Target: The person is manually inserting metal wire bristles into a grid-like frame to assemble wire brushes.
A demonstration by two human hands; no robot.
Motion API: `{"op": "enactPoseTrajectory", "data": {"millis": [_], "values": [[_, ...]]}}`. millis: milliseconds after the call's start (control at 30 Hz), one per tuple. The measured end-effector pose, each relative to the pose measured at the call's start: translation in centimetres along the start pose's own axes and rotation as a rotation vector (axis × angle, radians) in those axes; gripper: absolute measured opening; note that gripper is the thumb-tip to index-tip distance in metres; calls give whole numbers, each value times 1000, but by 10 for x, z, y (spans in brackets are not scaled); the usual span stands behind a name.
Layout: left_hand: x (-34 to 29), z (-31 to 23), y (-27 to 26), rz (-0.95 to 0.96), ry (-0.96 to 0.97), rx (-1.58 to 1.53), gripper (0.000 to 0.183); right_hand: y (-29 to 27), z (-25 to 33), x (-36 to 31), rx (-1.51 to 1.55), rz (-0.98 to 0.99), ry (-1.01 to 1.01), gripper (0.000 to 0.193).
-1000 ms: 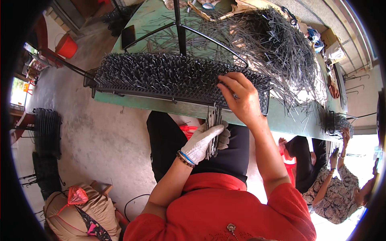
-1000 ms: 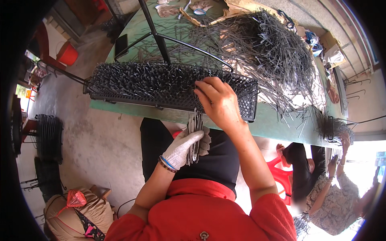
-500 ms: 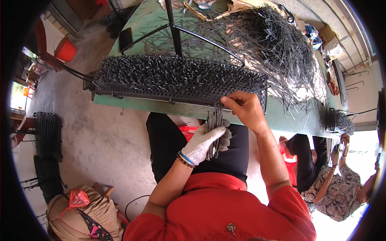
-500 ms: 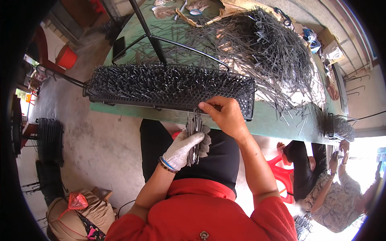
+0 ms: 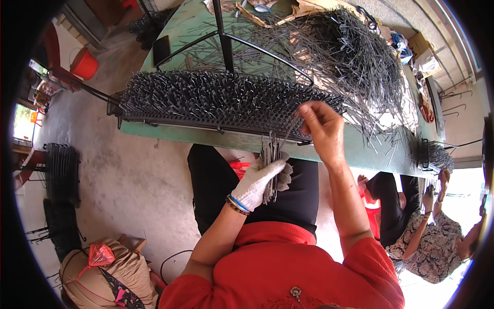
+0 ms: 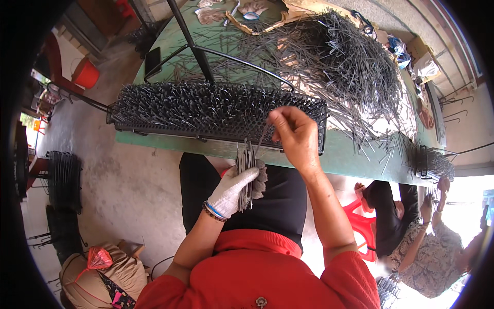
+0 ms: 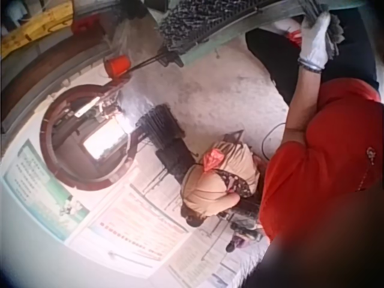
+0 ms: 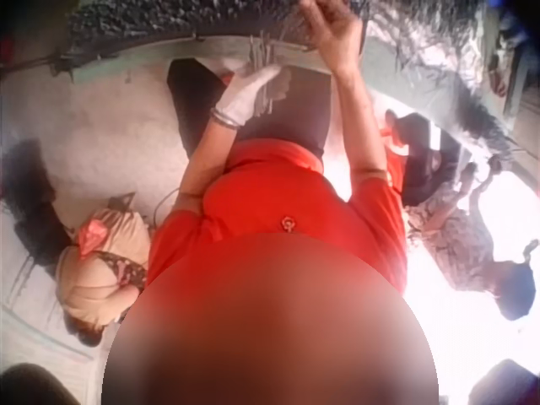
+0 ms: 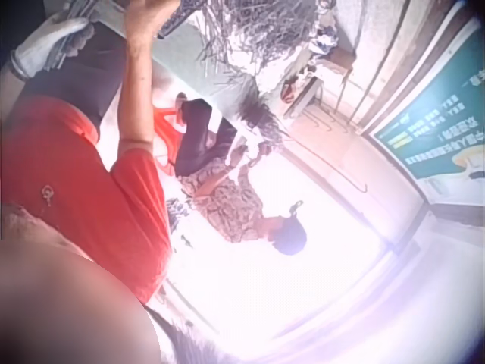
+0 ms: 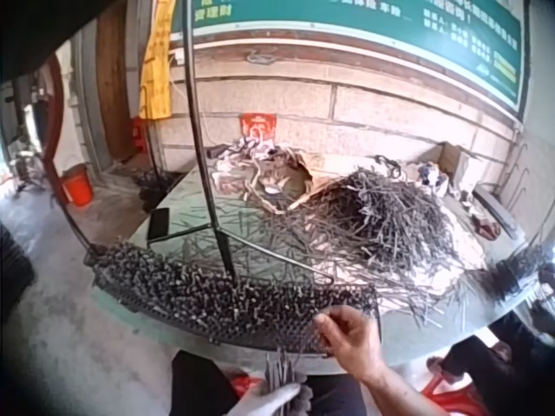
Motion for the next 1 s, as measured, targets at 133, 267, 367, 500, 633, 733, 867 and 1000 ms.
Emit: {"op": "enactPoseTrajectory", "data": {"millis": [133,267,367,500,633,733,867,1000], "values": [[2,5,-3,7,-38,-14,24,-8,31,5,-68,-172,-237,15],[-1,3,4,15,-42,-26,23,1,31,12,-137,-224,-343,11],[2,5,3,39,-34,-35,22,6,29,14,-279,-213,-404,9],[3,8,-1,41,-48,-38,21,12,32,9,-349,-195,-460,8],[2,9,2,27,-50,-146,20,15,28,6,-379,-168,-513,10],[2,13,4,67,-97,-193,19,16,28,3,-358,-182,-516,10],[1,14,1,38,-117,-161,18,17,27,1,-350,-188,-565,10],[4,13,-6,11,-89,-31,22,26,27,0,-407,-120,-630,11]]}}
Point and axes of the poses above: each hand's wrist, its own x-axis towards the middle knuckle, its own y-axis out of the palm, z = x × y, the point moved 9 cm from there along x, towards the middle knuckle, and after that the axes turned 1 degree about -y, right-handed, at the moved point
